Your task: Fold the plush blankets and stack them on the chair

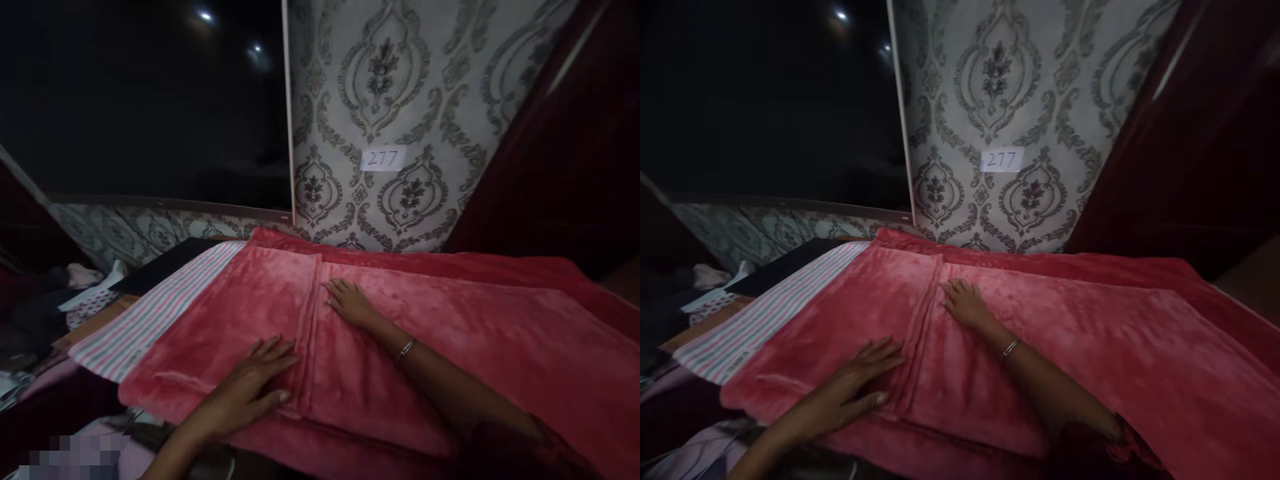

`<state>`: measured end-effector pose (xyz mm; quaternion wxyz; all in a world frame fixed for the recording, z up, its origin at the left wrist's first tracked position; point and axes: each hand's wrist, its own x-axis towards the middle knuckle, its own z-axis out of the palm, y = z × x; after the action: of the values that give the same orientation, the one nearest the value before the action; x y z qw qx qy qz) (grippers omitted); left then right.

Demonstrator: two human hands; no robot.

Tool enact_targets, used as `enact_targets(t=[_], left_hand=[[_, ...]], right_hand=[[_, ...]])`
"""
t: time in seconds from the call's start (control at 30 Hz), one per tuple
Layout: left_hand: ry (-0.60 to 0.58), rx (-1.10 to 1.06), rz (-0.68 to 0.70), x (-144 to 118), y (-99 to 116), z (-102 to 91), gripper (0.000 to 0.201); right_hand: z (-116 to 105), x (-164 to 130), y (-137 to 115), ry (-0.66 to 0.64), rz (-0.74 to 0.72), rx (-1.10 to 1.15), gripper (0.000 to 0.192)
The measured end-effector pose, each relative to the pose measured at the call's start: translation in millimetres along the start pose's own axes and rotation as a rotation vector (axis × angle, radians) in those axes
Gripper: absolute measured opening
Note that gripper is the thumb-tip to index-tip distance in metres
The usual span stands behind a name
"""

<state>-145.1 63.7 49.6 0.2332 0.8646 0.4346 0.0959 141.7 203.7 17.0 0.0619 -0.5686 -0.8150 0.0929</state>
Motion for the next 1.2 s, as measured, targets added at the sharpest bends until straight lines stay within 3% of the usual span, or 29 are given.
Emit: enact_targets(t=[0.13,0.3,0.37,0.43,0.57,0.7,0.93,1.07,1.2], left_hand=[[-0.058,-0.169,0.076,28.3,39.7,-20.1,0.051],[-0.030,-0.067,0.175,122.9,70.9,-30.6,0.060],[-0.018,0.032,0.207,170.0,76.0,-27.0,0.066],[-0.017,0.140,0.155,211.9,76.8,-24.0,0.071],[0.112,0.341,0.000,263.9,71.4,-23.4,0.077],[0.180,0.401,-0.041,284.1,61.6,-9.0,0.065],[0.207,0.588,-0.123,309.4,23.9,32.2,0.063],[0.231,0.597,-0.132,319.6,4.3,36.1,0.062],[0.221,0.584,-0.112,321.5,-4.6,36.9,0.064]], right_hand=[[-13.5,-47.5,36.0,0.026,0.069,-0.013,0.059],[-40.3,-113.5,111.7,0.066,0.378,-0.017,0.059],[-48.5,-140.7,143.0,0.092,0.505,-0.025,0.060],[-54.5,-165.3,169.9,0.121,0.603,-0.026,0.059],[-64.4,-199.5,210.0,0.150,0.738,0.006,0.060],[-79.1,-206.8,243.0,0.204,0.822,0.007,0.060],[-102.0,-186.5,309.8,0.279,0.866,-0.030,0.061],[-89.3,-192.6,343.7,0.268,0.910,-0.035,0.058],[-68.9,-202.4,360.7,0.313,0.950,-0.033,0.058]])
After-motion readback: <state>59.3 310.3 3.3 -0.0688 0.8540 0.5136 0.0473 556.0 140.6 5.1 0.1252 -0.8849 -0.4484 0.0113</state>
